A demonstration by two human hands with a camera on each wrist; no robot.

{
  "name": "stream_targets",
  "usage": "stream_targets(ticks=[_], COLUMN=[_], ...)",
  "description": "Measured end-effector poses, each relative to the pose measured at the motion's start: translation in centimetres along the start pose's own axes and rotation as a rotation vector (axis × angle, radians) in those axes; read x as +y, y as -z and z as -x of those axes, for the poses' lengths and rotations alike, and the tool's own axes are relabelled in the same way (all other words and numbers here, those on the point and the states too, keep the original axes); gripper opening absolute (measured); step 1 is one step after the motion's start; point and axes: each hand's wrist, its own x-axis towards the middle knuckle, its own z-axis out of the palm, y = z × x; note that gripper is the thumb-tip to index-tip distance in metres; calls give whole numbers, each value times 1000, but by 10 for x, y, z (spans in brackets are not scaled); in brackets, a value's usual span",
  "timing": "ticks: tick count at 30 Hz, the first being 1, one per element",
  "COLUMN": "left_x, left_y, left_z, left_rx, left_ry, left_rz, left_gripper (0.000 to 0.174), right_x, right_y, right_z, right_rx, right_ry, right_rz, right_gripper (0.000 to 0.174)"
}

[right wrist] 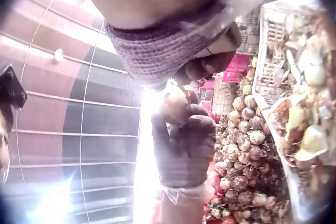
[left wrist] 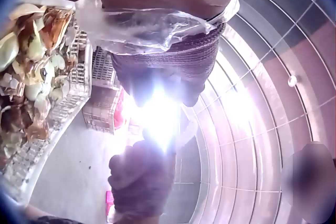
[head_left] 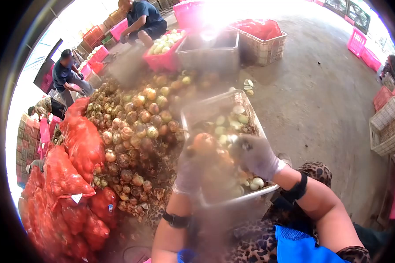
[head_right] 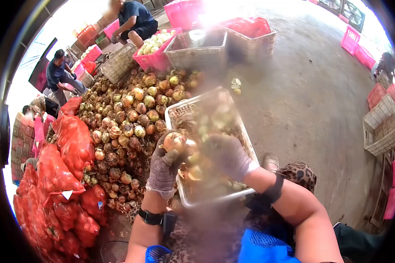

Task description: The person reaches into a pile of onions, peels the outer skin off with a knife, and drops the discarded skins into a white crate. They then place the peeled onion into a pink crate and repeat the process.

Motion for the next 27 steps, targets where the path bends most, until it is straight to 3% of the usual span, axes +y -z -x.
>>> stream_targets(ticks=[2,4,7,8,10,11,13,20,23,25,27], left_x=[2,8,12,15,16,16,16,18,26,15,8], left_y=[9,13,9,4,2,1,0,-3,-8,6,14], left_z=[-2,0,3,5,8,9,12,19,24,17,16], left_rx=[19,8,48,55,78,87,106,20,-9,-54,-49], left_ry=[-18,-38,-35,-51,-43,-37,-57,-116,15,152,67], left_rz=[-59,-145,-175,-173,-161,-157,-205,-290,-240,59,-37], left_gripper=[65,64,61,60,59,58,57,55,57,57,57], right_x=[-23,-10,-1,1,-3,-12,-18,-8,-6,-9,-17], right_y=[6,-6,-9,-10,-8,-5,-4,-5,-8,-7,1], right_z=[3,7,12,12,11,9,10,12,10,7,6], right_rx=[-140,-53,-78,-104,-183,-234,-282,-331,-444,-500,-488], right_ry=[140,455,617,620,451,276,104,213,255,265,249], right_rz=[254,433,509,488,344,221,114,233,497,611,621], right_gripper=[15,2,10,10,4,18,32,28,23,19,16])
